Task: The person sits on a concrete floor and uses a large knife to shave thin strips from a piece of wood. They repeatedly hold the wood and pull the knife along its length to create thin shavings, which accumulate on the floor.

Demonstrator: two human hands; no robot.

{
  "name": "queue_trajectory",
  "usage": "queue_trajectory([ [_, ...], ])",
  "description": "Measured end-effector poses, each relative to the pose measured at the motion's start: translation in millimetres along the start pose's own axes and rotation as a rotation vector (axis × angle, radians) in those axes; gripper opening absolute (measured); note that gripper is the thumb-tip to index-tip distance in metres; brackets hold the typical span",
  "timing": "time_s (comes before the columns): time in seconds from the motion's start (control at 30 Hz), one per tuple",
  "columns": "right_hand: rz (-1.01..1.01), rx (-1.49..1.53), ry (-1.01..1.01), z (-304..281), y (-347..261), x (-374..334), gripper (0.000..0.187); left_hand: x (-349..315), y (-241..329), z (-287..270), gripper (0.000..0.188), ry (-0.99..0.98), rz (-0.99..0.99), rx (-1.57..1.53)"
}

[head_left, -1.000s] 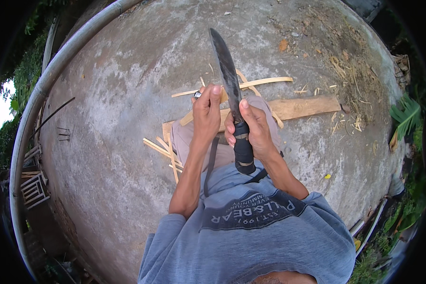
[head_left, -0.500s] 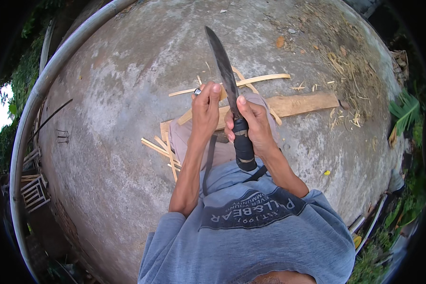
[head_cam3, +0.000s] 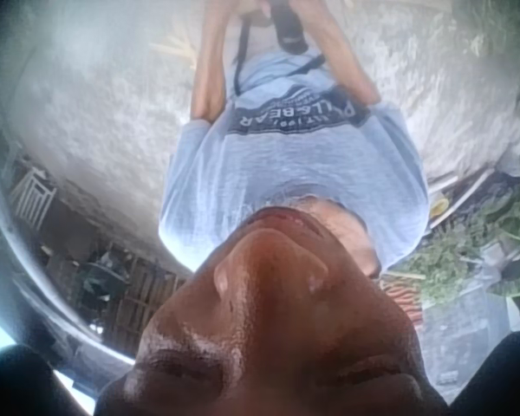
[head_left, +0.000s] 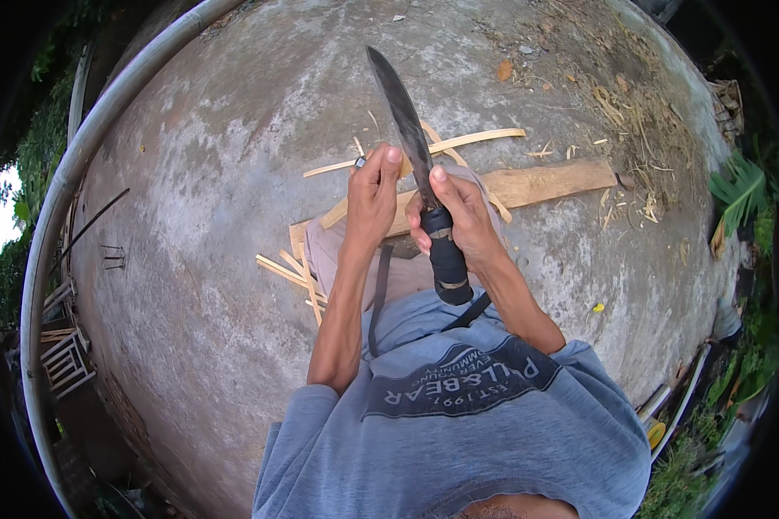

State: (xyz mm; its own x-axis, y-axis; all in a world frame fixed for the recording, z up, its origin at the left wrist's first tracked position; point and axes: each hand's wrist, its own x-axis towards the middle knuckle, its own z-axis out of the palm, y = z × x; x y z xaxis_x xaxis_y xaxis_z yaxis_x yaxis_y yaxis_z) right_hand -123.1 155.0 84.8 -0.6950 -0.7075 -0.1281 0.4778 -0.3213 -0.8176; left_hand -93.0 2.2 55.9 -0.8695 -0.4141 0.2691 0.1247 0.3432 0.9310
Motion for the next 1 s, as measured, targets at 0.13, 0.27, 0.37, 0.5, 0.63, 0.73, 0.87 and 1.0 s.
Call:
queue_trajectory([
  [0.13,0.032,0.02,0.045,2,-6,-1,0.05,0,0,3,0.047,-0.006,-0.016,-0.007],
  [0.27,0.064,0.059,0.059,0,-7,0,0.044,1,-2,5,0.046,0.002,-0.041,-0.038],
  [0.37,0.052,0.062,0.075,1,-6,-1,0.044,2,-2,6,0.046,-0.008,-0.05,-0.037],
  [0.5,0.042,0.043,0.075,0,-7,2,0.044,3,-2,9,0.045,0.016,-0.05,-0.062],
  [0.63,-0.094,-0.155,0.071,-3,-6,6,0.045,5,-6,8,0.044,-0.018,-0.048,-0.051],
  [0.73,0.081,0.14,0.104,2,-10,3,0.045,4,-6,10,0.044,-0.003,-0.042,-0.06],
  [0.87,-0.019,-0.051,0.09,-1,-6,8,0.045,7,-4,12,0.044,-0.006,-0.037,-0.089],
  [1.0,0.023,0.066,0.081,2,-11,4,0.045,4,-2,12,0.045,-0.034,-0.057,-0.067],
])
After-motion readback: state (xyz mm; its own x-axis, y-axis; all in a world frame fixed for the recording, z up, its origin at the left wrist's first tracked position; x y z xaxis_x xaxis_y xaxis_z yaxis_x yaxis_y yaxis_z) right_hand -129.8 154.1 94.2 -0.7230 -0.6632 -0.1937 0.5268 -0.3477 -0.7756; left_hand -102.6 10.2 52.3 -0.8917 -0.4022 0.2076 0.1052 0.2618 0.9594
